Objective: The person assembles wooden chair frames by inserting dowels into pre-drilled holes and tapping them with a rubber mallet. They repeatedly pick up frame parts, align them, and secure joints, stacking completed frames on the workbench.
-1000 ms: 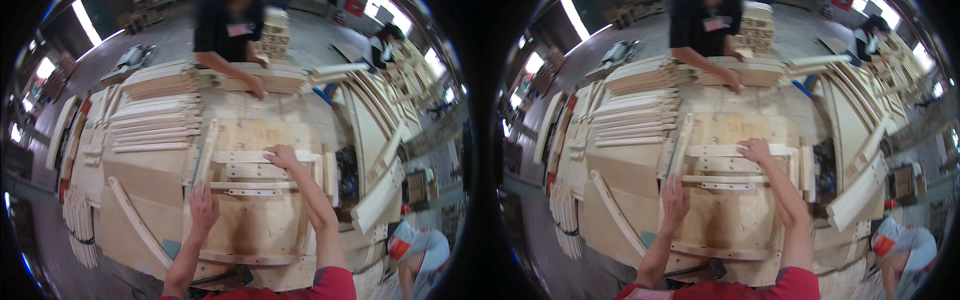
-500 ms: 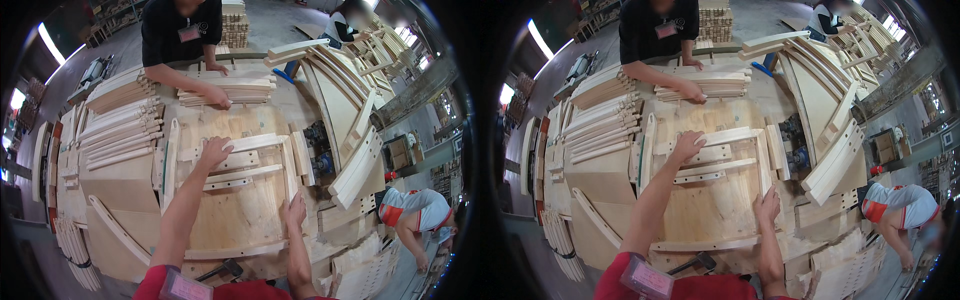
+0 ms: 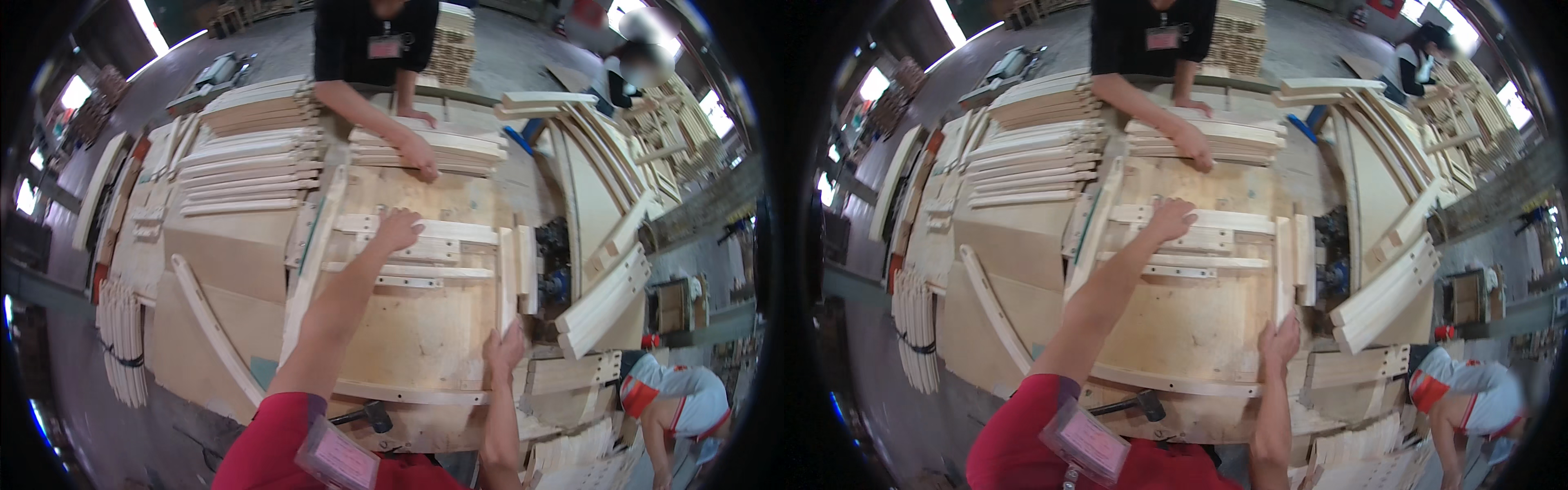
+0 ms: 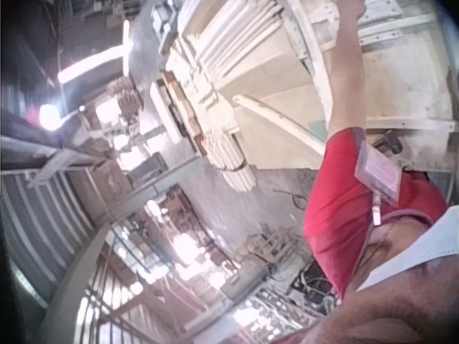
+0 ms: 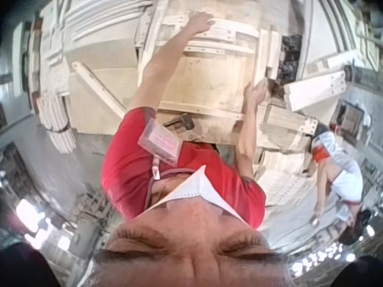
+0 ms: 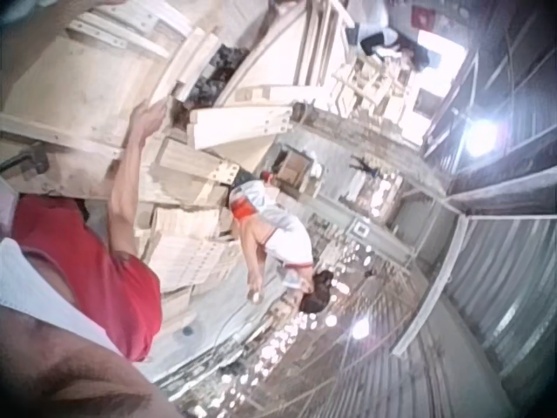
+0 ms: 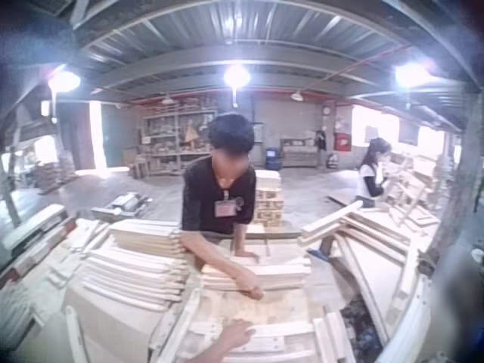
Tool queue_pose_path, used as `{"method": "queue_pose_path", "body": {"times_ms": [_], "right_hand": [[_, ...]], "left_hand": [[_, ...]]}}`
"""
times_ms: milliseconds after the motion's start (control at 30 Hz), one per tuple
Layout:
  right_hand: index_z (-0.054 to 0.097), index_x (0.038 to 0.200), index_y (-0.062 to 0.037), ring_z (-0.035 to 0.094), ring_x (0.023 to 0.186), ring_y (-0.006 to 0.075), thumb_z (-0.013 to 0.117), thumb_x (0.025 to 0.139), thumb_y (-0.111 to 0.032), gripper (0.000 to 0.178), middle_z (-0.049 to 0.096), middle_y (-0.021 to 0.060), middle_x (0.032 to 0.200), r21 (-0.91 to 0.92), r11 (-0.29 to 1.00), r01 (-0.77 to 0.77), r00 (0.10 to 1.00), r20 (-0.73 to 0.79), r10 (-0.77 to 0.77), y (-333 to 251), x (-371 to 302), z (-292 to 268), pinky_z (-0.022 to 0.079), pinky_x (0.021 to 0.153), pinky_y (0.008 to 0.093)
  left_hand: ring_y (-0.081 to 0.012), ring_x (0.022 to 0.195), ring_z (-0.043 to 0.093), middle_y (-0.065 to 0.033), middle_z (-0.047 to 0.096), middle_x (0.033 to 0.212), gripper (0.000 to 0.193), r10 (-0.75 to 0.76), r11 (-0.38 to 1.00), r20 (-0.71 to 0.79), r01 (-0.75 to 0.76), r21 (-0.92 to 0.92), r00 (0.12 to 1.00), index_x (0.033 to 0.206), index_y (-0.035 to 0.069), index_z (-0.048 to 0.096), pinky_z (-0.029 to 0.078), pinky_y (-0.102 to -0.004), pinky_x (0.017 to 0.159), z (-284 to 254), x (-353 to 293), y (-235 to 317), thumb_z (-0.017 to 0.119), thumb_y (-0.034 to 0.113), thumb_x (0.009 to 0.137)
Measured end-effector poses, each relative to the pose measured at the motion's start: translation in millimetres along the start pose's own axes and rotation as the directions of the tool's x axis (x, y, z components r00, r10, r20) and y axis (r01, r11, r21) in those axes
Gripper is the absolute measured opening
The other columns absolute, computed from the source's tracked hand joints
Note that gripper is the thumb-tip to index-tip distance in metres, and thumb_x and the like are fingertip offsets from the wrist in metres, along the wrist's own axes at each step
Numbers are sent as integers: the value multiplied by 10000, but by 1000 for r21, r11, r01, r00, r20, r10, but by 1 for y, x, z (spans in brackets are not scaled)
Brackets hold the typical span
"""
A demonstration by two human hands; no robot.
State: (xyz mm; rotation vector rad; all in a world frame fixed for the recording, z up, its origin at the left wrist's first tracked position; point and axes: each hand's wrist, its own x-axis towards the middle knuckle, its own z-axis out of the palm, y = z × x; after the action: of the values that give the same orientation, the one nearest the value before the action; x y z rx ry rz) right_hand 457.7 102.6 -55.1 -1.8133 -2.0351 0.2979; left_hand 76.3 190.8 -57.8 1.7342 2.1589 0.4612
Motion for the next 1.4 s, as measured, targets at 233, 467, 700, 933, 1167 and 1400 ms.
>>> {"method": "queue_pose_path", "body": {"times_ms": [233,467,700,933,1167,1400], "right_hand": [[492,1427,26,574,1133,458,717,850,-196,658,616,271,1206,-28,1000,6,998,-65,-8,5,-5,0,470,962,508],[491,1440,25,566,1183,449,711,866,-220,662,609,270,1264,17,999,-41,998,-36,41,8,4,15,455,1005,500],[433,1493,40,479,1312,448,711,904,-235,707,504,277,1435,19,1000,17,1000,-15,-16,-33,21,39,390,1104,491],[498,1456,12,516,1314,428,751,898,-302,689,561,236,1425,287,820,496,867,-118,-484,-165,113,108,379,1125,488],[726,1215,-129,607,1142,313,727,854,-408,457,706,97,1176,203,818,538,706,422,-569,-282,177,192,431,997,464],[786,1124,-173,616,1096,304,744,810,-482,443,721,88,1139,244,848,471,788,317,-529,-279,168,221,391,995,447]], "left_hand": [[-297,1248,540,-124,637,1247,367,32,999,-27,-30,44,999,1237,124,646,298,-620,1105,-2,-4,16,480,357,1006],[-340,1192,554,-175,624,1215,372,38,993,-42,-33,117,998,1176,57,632,359,-581,1042,9,7,6,475,349,1008],[-371,1167,552,-212,602,1227,376,33,998,-150,-26,53,988,1194,30,624,373,-541,1051,5,9,-29,568,333,978],[-415,1245,499,-260,528,1345,675,-216,971,-624,234,-55,751,1435,-16,484,390,-532,1056,-15,-171,-73,756,244,875],[-415,1001,603,-204,571,1137,810,-440,894,-270,445,-43,857,1565,34,347,518,-502,793,-7,-258,-130,733,212,876],[-465,1036,614,-264,577,1211,778,-454,886,-205,417,-201,867,1569,1,325,535,-516,835,-6,-252,-139,681,119,887]]}}
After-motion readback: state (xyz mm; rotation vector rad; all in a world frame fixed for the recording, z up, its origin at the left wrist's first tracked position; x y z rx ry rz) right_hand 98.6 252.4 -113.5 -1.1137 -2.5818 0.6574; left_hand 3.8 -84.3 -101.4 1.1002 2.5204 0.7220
